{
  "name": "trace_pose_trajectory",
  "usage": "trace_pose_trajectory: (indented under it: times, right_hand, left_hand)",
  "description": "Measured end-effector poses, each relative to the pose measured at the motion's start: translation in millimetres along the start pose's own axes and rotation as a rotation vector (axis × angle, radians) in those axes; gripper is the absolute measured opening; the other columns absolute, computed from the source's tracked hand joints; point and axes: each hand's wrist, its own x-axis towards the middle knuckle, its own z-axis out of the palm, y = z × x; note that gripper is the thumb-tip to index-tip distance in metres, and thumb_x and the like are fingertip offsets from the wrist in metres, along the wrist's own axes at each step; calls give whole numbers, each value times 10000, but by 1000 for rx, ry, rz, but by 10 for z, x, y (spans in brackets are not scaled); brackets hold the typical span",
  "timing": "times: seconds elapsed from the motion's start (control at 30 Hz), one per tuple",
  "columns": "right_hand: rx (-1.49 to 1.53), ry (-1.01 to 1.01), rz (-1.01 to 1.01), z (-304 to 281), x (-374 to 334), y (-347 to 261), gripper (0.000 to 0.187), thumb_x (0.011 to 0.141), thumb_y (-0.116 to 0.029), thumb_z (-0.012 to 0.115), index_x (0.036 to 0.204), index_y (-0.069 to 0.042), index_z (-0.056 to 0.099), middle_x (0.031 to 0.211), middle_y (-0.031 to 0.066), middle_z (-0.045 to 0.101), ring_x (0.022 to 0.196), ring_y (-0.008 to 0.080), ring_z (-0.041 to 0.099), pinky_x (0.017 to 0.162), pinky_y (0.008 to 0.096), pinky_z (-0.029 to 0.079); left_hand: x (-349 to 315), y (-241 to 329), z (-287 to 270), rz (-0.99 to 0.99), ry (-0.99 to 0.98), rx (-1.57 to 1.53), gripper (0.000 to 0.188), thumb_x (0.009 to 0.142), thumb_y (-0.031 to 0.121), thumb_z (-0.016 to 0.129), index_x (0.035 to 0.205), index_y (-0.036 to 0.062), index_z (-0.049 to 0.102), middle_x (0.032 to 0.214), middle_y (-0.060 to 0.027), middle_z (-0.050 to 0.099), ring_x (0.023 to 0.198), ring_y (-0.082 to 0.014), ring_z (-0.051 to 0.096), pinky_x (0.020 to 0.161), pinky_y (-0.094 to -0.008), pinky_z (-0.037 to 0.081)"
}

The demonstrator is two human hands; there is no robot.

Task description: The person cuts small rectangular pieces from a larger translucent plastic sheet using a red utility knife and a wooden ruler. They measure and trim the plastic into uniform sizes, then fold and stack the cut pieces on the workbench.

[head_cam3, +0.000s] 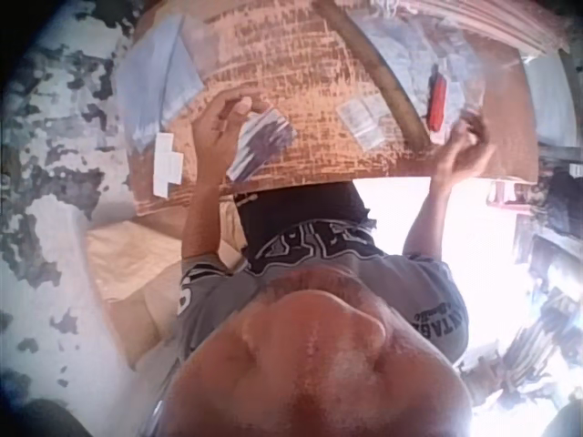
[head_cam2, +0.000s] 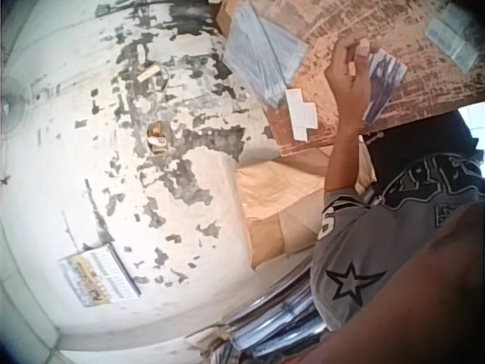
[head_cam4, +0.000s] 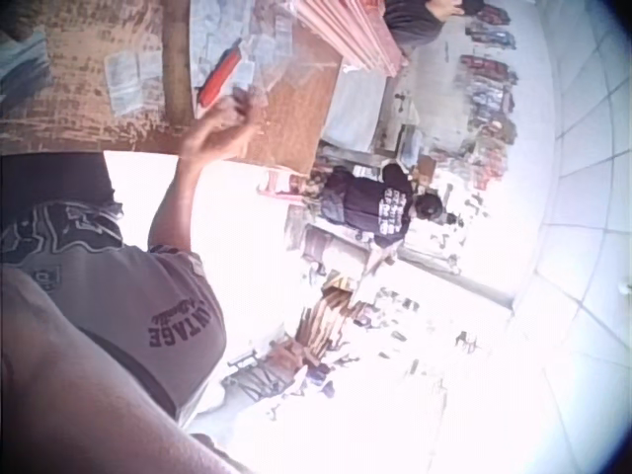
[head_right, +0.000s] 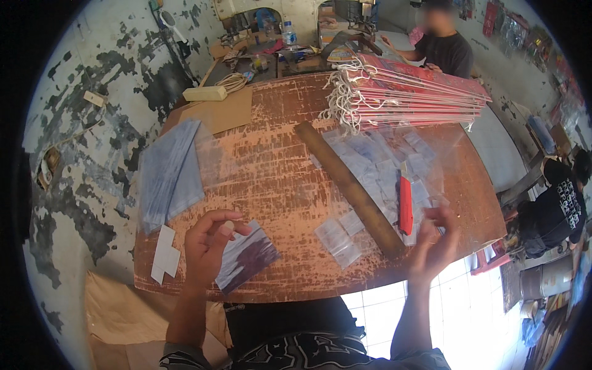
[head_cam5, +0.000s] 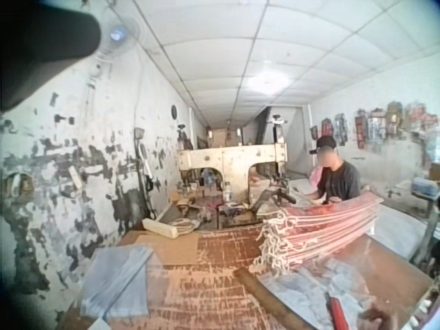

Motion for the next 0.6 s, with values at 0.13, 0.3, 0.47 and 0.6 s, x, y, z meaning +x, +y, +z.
trace_pose_trajectory:
  times: [0.13,0.3,0.47,0.6]
  right_hand:
    - [292,-404,-119,340,-442,-839,416,972,-170,686,1305,65,605,1197,240,725,1142,401,684,1033,490,493]
    - [484,-877,-404,695,-1005,-1637,738,982,-588,670,1522,-91,593,1639,252,457,1535,469,402,1241,588,297]
    - [475,-720,-310,648,-1093,-1668,801,1005,-754,455,1575,-201,563,1708,265,345,1612,501,219,1244,738,110]
    - [466,-493,-226,727,-923,-1650,828,1049,-748,315,1621,-175,488,1738,274,262,1632,481,152,1276,708,57]
  left_hand:
    - [-122,-35,233,64,116,-359,367,1142,312,517,1318,-2,589,1198,-207,754,1158,-251,714,1004,-359,511]
    - [-412,-61,637,-9,11,-882,608,1151,539,346,1493,45,441,1495,-284,579,1432,-352,537,1155,-454,421]
    - [-598,-174,1261,76,-213,-1007,813,1122,645,288,1675,57,191,1747,-244,235,1619,-386,254,1288,-498,246]
    - [-808,-22,1533,75,-181,-1062,879,1114,668,265,1701,42,75,1777,-223,146,1638,-375,192,1309,-499,196]
